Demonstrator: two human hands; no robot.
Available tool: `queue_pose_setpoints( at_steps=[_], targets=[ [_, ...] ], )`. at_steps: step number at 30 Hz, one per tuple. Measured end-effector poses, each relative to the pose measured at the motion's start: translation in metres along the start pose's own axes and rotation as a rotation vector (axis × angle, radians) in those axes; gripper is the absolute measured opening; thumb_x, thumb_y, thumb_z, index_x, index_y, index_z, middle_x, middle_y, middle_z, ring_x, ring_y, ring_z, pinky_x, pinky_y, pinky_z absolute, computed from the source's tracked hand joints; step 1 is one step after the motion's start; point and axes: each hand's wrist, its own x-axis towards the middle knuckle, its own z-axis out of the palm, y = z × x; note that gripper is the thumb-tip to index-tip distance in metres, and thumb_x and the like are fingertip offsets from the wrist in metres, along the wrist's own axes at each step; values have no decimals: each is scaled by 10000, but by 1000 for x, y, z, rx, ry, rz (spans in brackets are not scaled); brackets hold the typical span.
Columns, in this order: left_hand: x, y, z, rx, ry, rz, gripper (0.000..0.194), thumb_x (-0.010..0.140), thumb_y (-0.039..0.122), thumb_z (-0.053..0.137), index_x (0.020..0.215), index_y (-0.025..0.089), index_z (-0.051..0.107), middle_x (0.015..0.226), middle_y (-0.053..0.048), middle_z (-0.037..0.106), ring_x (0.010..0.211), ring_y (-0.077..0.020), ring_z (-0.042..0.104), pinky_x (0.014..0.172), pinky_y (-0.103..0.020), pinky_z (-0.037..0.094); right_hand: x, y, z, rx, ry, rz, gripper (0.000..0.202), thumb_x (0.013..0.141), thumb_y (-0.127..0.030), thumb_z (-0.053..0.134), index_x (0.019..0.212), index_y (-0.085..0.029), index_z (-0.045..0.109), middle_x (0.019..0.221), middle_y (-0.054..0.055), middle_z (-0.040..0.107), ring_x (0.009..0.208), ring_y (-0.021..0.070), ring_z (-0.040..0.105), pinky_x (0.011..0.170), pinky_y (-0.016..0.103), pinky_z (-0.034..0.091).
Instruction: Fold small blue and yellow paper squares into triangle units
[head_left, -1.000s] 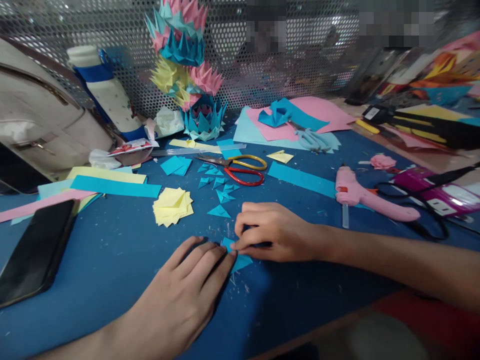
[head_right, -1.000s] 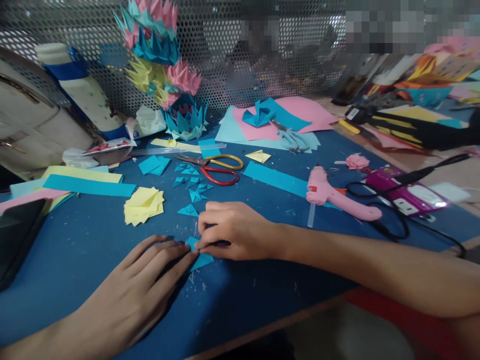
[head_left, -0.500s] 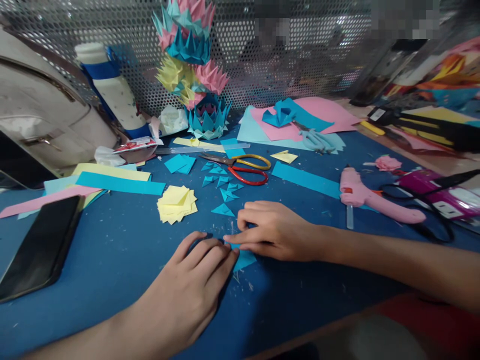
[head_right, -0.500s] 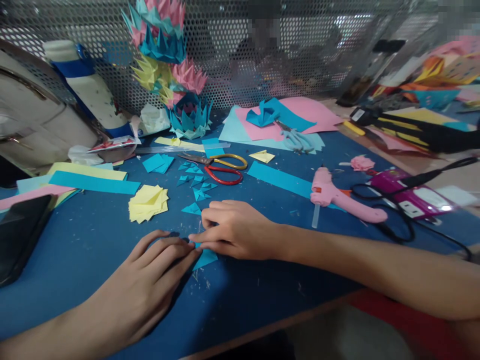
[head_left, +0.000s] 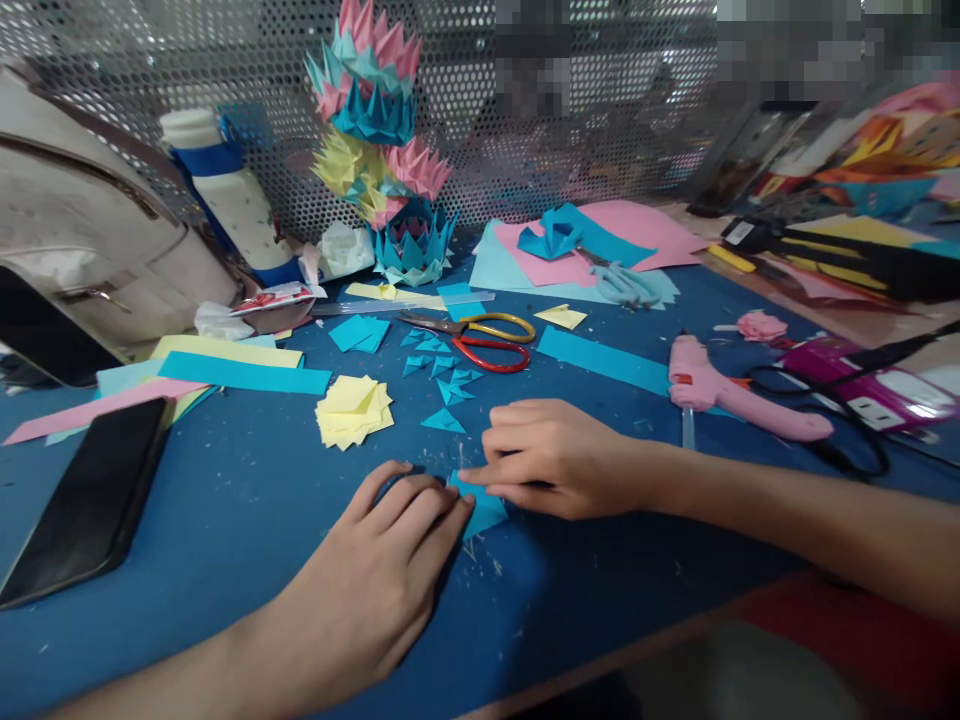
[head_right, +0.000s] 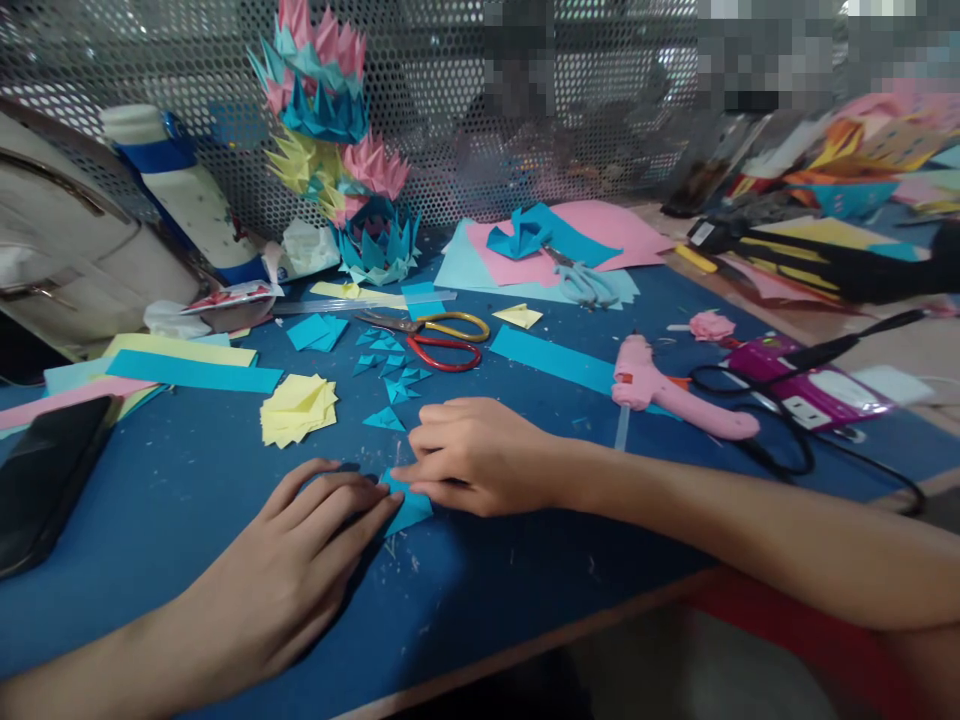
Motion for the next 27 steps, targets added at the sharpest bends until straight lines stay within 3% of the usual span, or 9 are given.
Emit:
queue_pose_setpoints(
  at_steps=[5,9,12,15,18,20,23,27],
  targets=[
    [1,-1,0,1,2,8,494,961,146,436,1451,82,450,1257,-137,582,1191,-306,500,1100,-537,354,1,-3,9,-95,-23,14,388,1077,-338,342,1224,-184,666,870,50,623,758,170,452,667,304,309],
    [1,0,1,-14,16,11,490,970,133,401,1456,85,450,1251,-131,583,1183,-301,500,1104,-519,338,1,-4,9,-156,-21,-9,368,1071,-328,364,1226,-174,661,875,49,624,764,180,450,666,316,306],
    [0,0,1,-16,24,10,511,976,124,389,1486,110,418,1247,-127,591,1180,-296,506,1095,-521,347,1,-3,-1,-138,-30,-78,322,1045,-323,426,1082,-185,714,805,37,614,754,187,444,645,331,284],
    [-1,0,1,-8,25,14,521,973,126,404,1494,113,411,1251,-137,595,1191,-301,508,1090,-538,363,-1,-3,-16,-98,-116,-89,302,1012,-296,487,844,-196,717,711,23,595,725,176,445,633,337,266],
    [-1,0,1,-3,30,18,512,970,135,414,1480,92,430,1239,-150,603,1186,-307,518,1085,-553,374,-3,-2,-25,-48,-213,-78,276,990,-262,524,785,-197,697,649,9,587,712,167,460,639,331,281],
    [-1,-1,2,-8,53,18,491,971,134,417,1457,85,459,1232,-146,614,1180,-305,529,1081,-548,376,-4,0,-22,-1,-167,-67,295,995,-262,515,769,-193,691,635,6,592,708,164,472,639,320,296],
    [-2,-3,5,-9,137,41,425,980,109,410,1387,96,532,1257,-120,638,1190,-280,549,1104,-517,346,-2,1,-8,104,-6,58,319,1023,-288,484,798,-180,683,720,8,643,721,144,500,663,289,336],
    [-4,-6,10,-12,247,94,364,1013,91,374,1296,115,601,1258,-86,677,1180,-226,583,1113,-438,346,2,-3,5,222,9,309,191,948,-363,640,925,-174,644,806,-9,621,800,139,530,680,259,352]
  ],
)
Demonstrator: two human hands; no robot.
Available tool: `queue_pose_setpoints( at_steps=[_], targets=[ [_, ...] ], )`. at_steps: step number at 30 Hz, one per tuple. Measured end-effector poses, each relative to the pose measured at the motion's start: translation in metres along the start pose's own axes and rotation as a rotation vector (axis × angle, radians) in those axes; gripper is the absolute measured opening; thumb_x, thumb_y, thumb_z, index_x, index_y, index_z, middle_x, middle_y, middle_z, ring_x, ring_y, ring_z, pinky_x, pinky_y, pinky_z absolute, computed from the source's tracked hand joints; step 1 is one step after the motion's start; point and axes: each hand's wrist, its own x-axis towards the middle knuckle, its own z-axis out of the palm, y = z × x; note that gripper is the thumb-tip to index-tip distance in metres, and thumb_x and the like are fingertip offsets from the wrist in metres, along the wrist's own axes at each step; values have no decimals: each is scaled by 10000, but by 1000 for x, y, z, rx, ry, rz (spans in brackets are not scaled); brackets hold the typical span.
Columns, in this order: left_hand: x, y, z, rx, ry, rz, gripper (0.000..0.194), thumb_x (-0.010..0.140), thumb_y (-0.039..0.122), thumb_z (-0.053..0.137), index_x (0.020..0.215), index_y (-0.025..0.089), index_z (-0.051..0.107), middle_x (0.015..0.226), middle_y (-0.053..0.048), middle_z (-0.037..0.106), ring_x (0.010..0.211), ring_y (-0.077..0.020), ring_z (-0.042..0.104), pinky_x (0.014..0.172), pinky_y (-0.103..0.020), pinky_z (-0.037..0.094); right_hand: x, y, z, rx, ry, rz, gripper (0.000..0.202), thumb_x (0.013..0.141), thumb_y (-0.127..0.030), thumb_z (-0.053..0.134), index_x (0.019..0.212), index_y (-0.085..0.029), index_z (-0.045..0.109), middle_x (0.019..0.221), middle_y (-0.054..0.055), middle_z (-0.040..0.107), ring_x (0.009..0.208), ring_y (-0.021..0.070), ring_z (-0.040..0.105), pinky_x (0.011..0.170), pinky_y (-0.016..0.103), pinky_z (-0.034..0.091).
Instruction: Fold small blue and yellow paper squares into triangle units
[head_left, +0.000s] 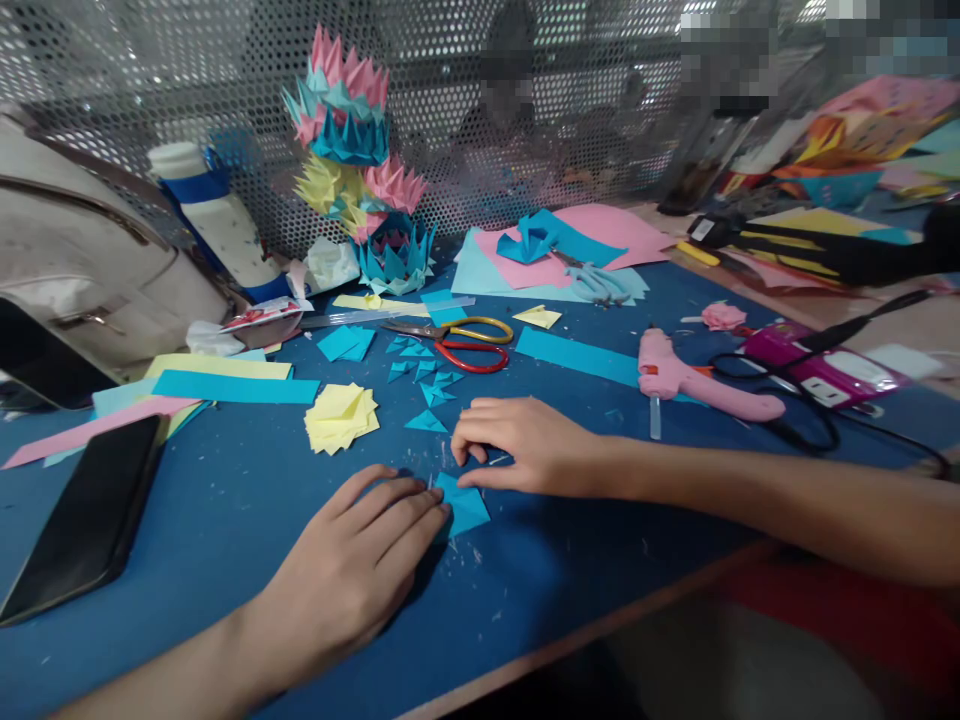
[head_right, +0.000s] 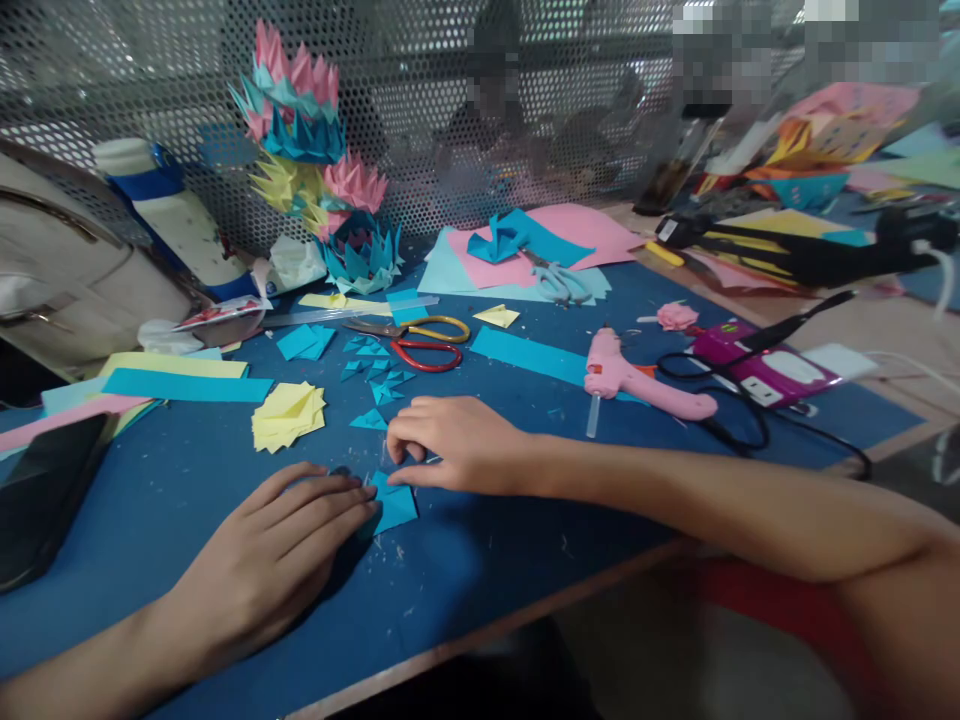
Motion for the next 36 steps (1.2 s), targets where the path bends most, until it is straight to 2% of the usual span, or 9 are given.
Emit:
queue_pose_setpoints(
  at_steps=[3,6,12,15,17,21,25,30,36],
  targets=[
    [-1,0,2,5,30,36,355,1038,114,349,1258,129,626,1244,-79,695,1159,-214,612,1068,-415,407,0,-5,3,17,-19,38,212,908,-374,693,934,-175,625,838,-9,600,825,146,523,712,267,361],
    [-1,0,1,7,2,66,365,1059,136,320,1268,133,619,1263,-83,689,1172,-215,614,1043,-413,449,-1,-8,4,33,-32,54,205,898,-367,704,933,-181,625,849,-5,609,840,155,524,748,282,368],
    [1,-2,-3,-66,-16,65,369,1078,152,292,1292,125,592,1260,-121,672,1169,-224,617,988,-413,513,-1,-7,5,51,-25,12,287,812,-389,789,949,-182,646,868,0,633,840,162,534,750,282,385],
    [1,-4,-4,-119,1,68,349,1077,159,318,1286,104,593,1226,-138,677,1150,-224,625,968,-392,532,-1,-4,6,59,17,-20,192,864,-341,746,939,-183,667,854,4,659,852,160,551,757,271,403],
    [0,-4,-4,-152,1,78,344,1077,163,329,1293,90,587,1234,-145,672,1160,-223,618,976,-380,528,-2,-3,6,58,58,-50,102,919,-288,683,922,-187,686,856,7,680,859,155,564,759,262,413],
    [-2,-4,-4,-157,-36,88,369,1087,172,296,1342,110,556,1305,-126,645,1214,-200,591,1019,-351,501,-3,0,6,72,111,-120,136,961,-268,622,894,-194,715,893,14,709,858,146,585,760,253,430],
    [0,-4,-6,-121,-47,117,378,1090,159,274,1339,106,553,1315,-117,649,1202,-193,602,1013,-352,498,-3,0,6,102,99,-162,124,957,-257,629,901,-192,718,941,21,720,882,144,606,775,250,447],
    [4,-4,-6,-83,-57,132,389,1090,169,266,1308,88,577,1300,-110,661,1194,-230,595,998,-393,480,-2,2,6,128,86,-227,101,957,-217,620,922,-164,698,933,33,714,894,139,620,809,251,462],
    [3,0,-2,81,-32,99,381,1079,130,297,1293,81,609,1271,-81,677,1165,-223,578,1069,-396,356,-5,3,8,-126,116,-333,210,1022,-242,502,970,-165,690,982,46,712,888,147,596,787,265,445]
  ],
)
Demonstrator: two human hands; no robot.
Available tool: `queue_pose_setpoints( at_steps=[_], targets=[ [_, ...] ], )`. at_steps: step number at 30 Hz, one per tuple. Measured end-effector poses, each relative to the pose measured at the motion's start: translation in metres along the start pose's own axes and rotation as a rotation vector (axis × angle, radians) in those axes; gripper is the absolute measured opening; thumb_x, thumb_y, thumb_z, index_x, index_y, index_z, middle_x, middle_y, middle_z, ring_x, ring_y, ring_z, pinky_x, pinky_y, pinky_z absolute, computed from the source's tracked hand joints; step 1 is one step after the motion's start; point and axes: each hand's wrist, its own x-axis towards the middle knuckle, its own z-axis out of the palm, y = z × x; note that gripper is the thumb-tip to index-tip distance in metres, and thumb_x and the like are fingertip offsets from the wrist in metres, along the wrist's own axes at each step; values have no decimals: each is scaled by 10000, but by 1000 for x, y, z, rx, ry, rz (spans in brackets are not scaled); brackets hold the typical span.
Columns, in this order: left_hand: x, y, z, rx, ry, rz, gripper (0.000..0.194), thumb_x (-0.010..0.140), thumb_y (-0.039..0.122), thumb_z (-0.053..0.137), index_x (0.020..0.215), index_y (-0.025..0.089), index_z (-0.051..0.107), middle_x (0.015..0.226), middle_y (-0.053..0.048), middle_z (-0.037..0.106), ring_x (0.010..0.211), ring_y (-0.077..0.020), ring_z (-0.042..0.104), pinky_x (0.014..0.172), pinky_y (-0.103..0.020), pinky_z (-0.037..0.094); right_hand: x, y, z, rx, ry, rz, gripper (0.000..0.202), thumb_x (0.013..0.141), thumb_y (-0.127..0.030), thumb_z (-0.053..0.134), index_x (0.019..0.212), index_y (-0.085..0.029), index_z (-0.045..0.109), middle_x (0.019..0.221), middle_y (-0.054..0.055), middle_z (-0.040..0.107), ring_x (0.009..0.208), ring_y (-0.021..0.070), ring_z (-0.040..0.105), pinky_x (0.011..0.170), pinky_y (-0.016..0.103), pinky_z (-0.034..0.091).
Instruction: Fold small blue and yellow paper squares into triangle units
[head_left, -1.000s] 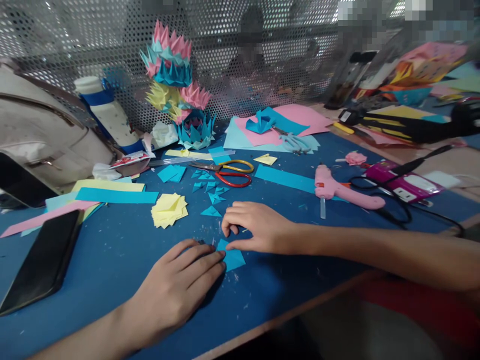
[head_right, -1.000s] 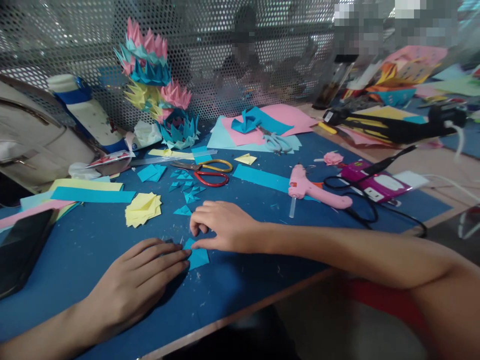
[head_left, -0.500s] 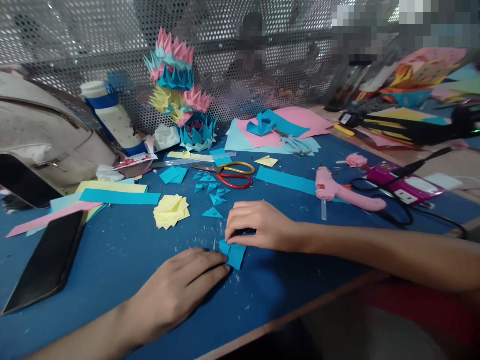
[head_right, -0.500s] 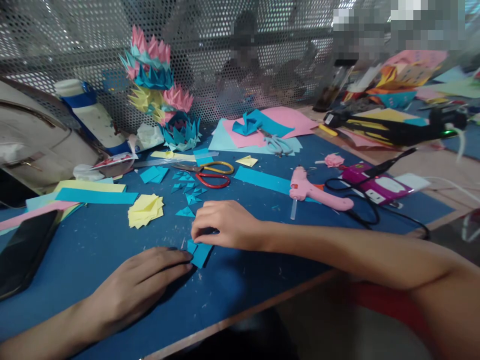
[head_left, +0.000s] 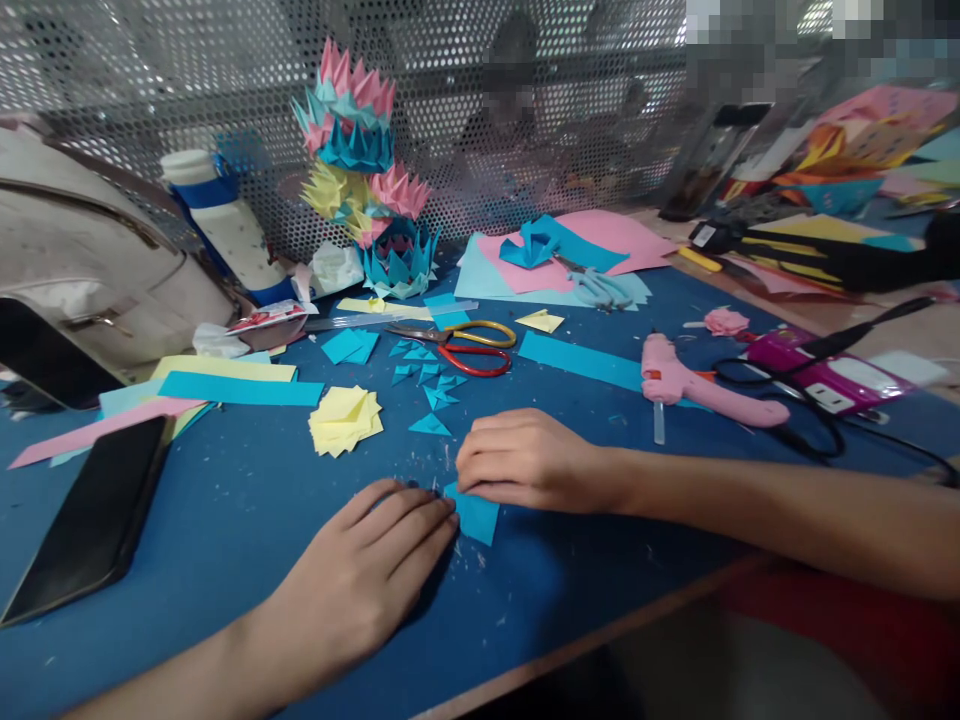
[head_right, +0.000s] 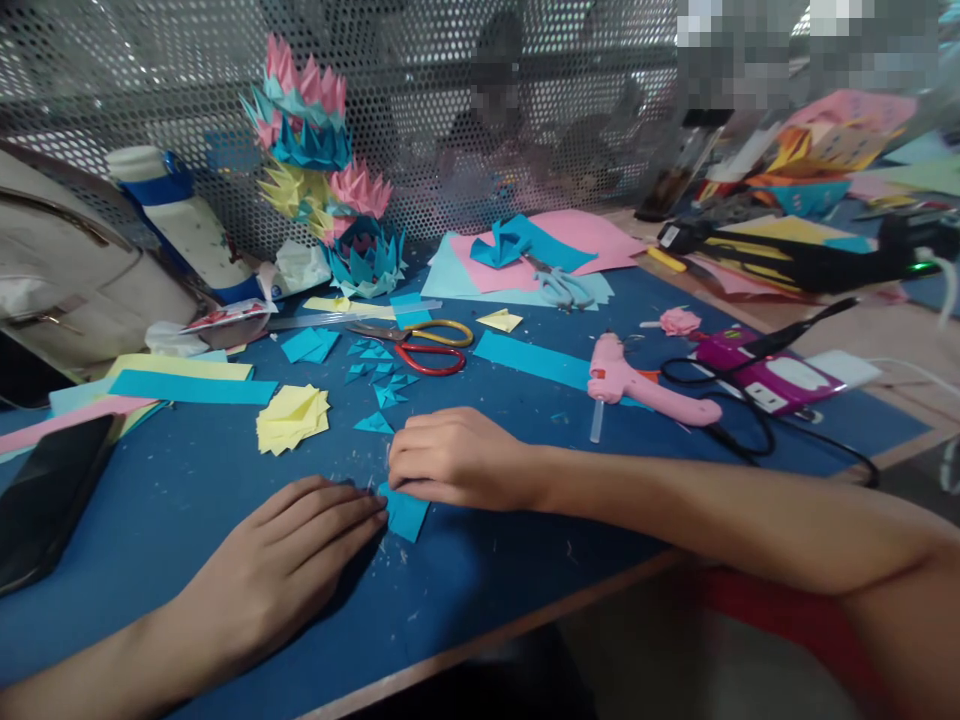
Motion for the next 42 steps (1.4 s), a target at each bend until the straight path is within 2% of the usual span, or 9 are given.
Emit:
queue_pose_setpoints(
  at_steps=[4,11,19,25,29,33,37,40,42],
  targets=[
    [-2,2,1,47,-12,-30,379,1074,133,315,1290,89,622,1303,-83,662,1184,-235,558,1089,-412,300,-1,1,-1,-116,-14,-49,258,1039,-285,467,953,-191,692,987,16,715,868,145,569,761,287,409],
    [-3,4,1,17,-8,-74,373,1070,152,337,1276,115,646,1299,-79,666,1168,-244,563,1086,-422,295,0,6,-2,-132,-36,-123,398,1085,-293,302,995,-186,675,1034,8,720,895,152,548,723,302,368],
    [-3,3,1,-3,-29,-82,375,1041,119,352,1288,108,635,1314,-92,651,1177,-259,560,1070,-441,326,-1,9,-2,-127,-37,-137,397,1092,-285,296,1006,-195,673,1044,8,728,914,139,552,732,302,370],
    [-2,2,0,-7,-46,-83,383,1012,103,361,1294,119,620,1347,-100,625,1188,-272,560,1040,-462,382,1,11,-6,-108,-75,-150,347,1078,-282,354,1008,-191,681,1042,0,720,915,150,536,729,303,370],
    [-1,3,-2,-50,-94,-106,405,989,106,374,1343,105,572,1371,-118,596,1198,-281,536,1045,-468,405,4,14,-13,-33,-140,-129,254,1028,-343,504,996,-208,717,1064,13,712,937,159,539,769,305,391],
    [3,4,-6,-110,-177,-134,483,961,116,415,1438,64,463,1335,-133,587,1175,-288,505,1077,-477,370,5,16,-20,69,-160,-111,193,983,-320,590,947,-213,747,1051,30,712,956,178,540,809,318,402],
    [8,3,-11,-142,-271,-163,529,950,151,454,1478,122,424,1312,-99,572,1151,-279,495,1094,-479,323,4,18,-18,177,-118,-30,190,980,-279,587,953,-200,758,987,39,711,914,172,532,786,300,410],
    [9,2,-11,-127,-293,-167,501,968,183,451,1467,132,436,1306,-92,570,1148,-277,493,1098,-485,284,4,17,-16,145,-116,-25,200,984,-286,581,1035,-197,752,986,48,693,890,173,512,763,302,395],
    [9,1,-11,-113,-288,-161,487,980,196,441,1463,132,440,1308,-94,572,1147,-278,493,1086,-493,270,5,15,-20,77,-148,-38,211,988,-304,573,1019,-202,755,963,48,679,864,174,495,749,312,374]
  ],
)
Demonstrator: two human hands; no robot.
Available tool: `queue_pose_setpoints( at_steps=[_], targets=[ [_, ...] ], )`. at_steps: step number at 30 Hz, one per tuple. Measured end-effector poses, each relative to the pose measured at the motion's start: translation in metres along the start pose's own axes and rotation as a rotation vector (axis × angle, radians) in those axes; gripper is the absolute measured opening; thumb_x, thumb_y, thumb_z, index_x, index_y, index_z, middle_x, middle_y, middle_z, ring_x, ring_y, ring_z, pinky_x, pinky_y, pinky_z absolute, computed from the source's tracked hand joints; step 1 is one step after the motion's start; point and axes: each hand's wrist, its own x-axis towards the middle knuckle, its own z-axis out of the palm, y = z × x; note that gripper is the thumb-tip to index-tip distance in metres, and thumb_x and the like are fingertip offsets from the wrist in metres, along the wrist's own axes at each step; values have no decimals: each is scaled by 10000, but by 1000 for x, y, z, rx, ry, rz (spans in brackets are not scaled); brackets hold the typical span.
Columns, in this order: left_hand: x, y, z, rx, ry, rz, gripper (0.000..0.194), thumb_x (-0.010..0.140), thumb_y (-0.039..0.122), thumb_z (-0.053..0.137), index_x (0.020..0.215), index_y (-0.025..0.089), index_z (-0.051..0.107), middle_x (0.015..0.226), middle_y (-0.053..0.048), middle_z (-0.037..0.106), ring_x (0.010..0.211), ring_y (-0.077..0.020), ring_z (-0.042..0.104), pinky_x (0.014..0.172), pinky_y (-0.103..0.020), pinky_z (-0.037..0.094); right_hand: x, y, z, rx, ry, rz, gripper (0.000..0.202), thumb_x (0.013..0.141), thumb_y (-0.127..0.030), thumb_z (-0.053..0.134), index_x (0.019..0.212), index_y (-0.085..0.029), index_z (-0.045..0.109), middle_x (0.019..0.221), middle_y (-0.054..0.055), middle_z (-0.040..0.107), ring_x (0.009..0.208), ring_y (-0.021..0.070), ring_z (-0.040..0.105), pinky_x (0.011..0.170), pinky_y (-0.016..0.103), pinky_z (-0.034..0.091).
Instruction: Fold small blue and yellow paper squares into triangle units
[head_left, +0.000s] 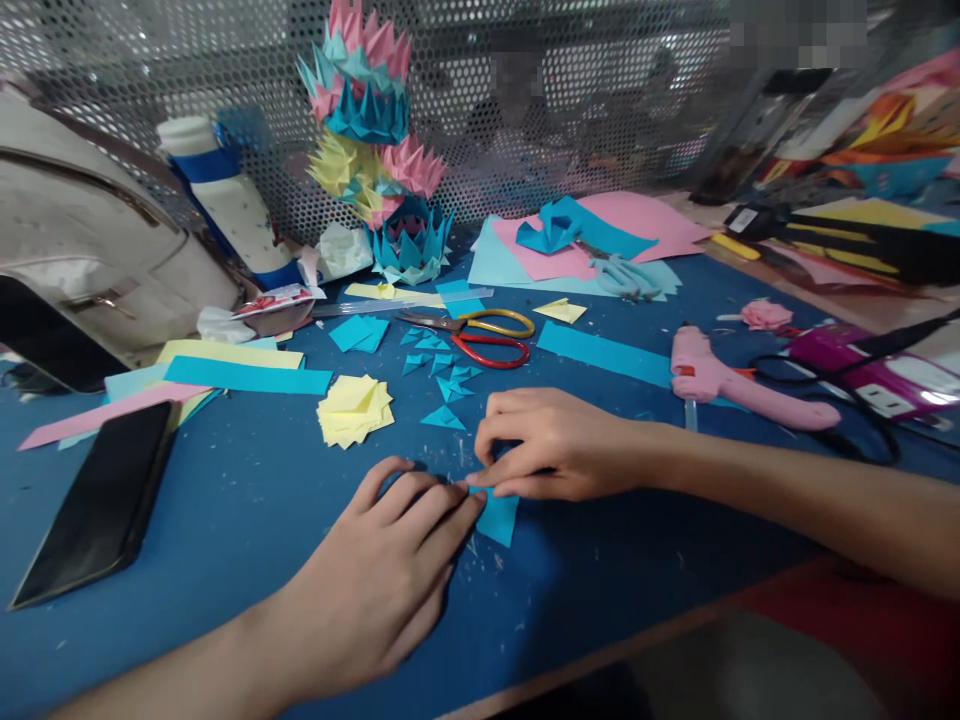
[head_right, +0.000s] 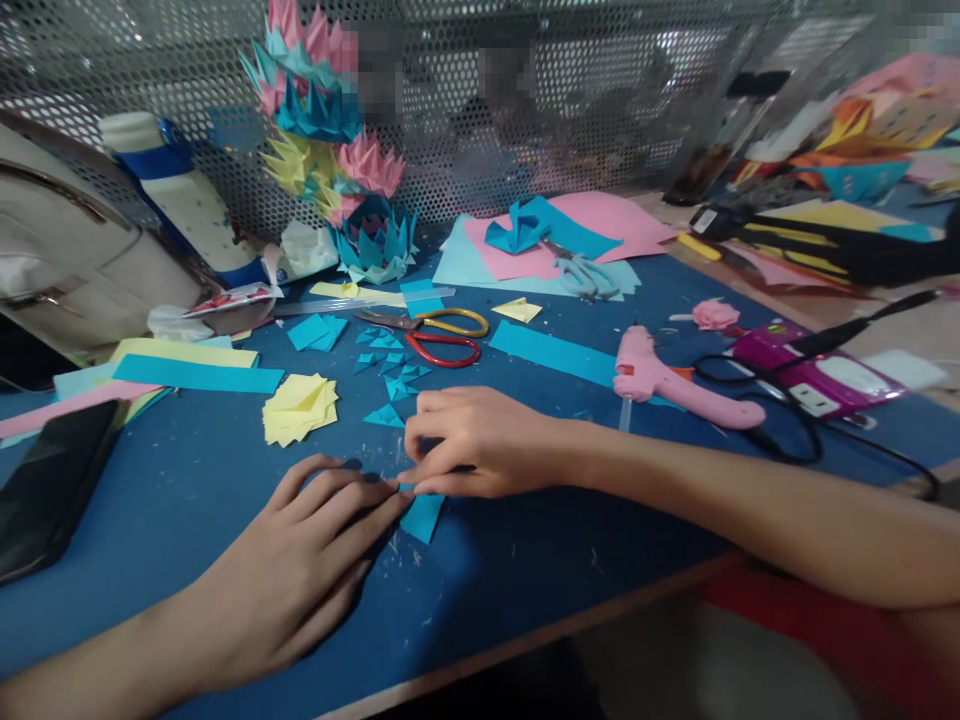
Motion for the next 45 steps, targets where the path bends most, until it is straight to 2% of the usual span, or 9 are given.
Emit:
queue_pose_setpoints(
  at_steps=[4,7,10,13,24,31,36,40,45],
  targets=[
    [-1,0,0,15,30,9,475,993,196,424,1462,124,442,1317,-96,577,1144,-275,498,1073,-493,252,-1,-5,-18,-66,-126,55,272,994,-292,557,828,-195,749,807,31,649,798,165,470,727,312,350],
    [0,0,1,2,65,5,469,1000,193,417,1465,138,445,1301,-92,593,1144,-266,505,1074,-492,251,-3,-5,-24,-71,-152,95,275,1004,-292,546,834,-201,741,771,21,652,783,158,493,718,300,354],
    [0,0,2,-19,95,4,465,1007,194,413,1469,154,445,1291,-84,606,1142,-254,519,1086,-490,245,-4,-1,-20,-30,-61,44,237,992,-374,576,924,-199,722,856,15,685,817,148,543,743,289,382],
    [1,-1,3,-35,113,8,475,1006,190,424,1480,157,432,1328,-89,594,1190,-255,519,1104,-492,262,-1,-1,-13,32,-79,-27,268,945,-442,635,949,-177,676,867,16,666,817,143,549,731,275,398],
    [-4,0,7,-24,149,53,447,1031,192,412,1474,143,446,1420,-81,569,1313,-231,483,1182,-481,209,-2,-7,-6,-256,-120,-190,256,1034,-281,425,929,-214,649,908,24,636,772,164,472,660,325,318],
    [-2,-1,5,12,120,49,415,1026,212,432,1434,190,508,1354,-76,611,1273,-245,523,1184,-501,226,0,-1,-8,4,-140,-71,153,972,-331,595,932,-207,675,881,23,617,810,158,497,731,291,364],
    [-2,-1,3,19,110,57,448,1033,211,409,1479,206,463,1378,-71,592,1293,-248,505,1202,-502,169,1,-4,0,274,-93,163,158,951,-300,645,863,-177,692,818,10,608,812,133,537,727,246,388],
    [-2,-2,3,-4,109,59,462,1025,206,431,1487,200,447,1356,-67,603,1277,-248,514,1190,-503,195,2,-9,4,266,-63,333,141,902,-263,704,798,-171,681,789,-4,603,797,133,538,718,252,370],
    [-1,-2,5,-37,120,76,457,1025,183,423,1480,156,449,1339,-64,617,1280,-230,508,1212,-474,116,2,-14,5,226,-56,381,124,890,-243,716,810,-168,658,795,-12,597,801,133,526,713,256,355]
  ],
)
